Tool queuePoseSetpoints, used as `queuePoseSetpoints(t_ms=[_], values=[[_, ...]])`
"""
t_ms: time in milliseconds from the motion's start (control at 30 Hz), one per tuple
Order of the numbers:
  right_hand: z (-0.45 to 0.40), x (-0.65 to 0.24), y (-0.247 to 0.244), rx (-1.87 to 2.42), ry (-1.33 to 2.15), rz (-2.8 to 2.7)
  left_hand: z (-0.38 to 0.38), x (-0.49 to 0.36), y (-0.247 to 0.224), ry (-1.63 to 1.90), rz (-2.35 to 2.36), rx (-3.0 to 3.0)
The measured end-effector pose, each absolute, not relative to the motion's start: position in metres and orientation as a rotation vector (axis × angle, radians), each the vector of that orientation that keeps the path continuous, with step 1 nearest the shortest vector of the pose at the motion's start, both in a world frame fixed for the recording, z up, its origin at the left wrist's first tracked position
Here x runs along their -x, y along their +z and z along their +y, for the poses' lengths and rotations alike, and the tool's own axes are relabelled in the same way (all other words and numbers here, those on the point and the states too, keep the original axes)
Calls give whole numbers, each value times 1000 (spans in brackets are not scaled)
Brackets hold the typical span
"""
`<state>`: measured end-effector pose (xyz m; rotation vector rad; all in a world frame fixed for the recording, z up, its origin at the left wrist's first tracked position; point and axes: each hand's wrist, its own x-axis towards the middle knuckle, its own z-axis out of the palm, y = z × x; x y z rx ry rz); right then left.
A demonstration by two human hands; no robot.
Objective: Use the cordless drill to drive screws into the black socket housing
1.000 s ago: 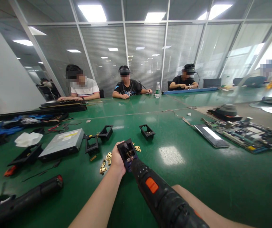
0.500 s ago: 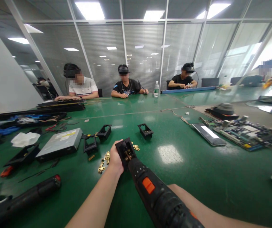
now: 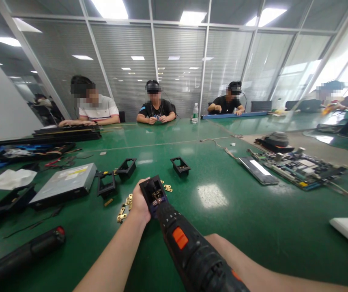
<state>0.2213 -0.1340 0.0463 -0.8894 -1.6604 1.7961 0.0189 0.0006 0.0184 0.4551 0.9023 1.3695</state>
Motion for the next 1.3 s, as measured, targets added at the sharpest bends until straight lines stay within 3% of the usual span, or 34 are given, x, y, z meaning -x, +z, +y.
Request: queuePoseSetpoints(t_ms=[1300], values=[[-137, -223, 14, 1096, 1725, -1859, -10, -23, 42, 1404, 884, -386]])
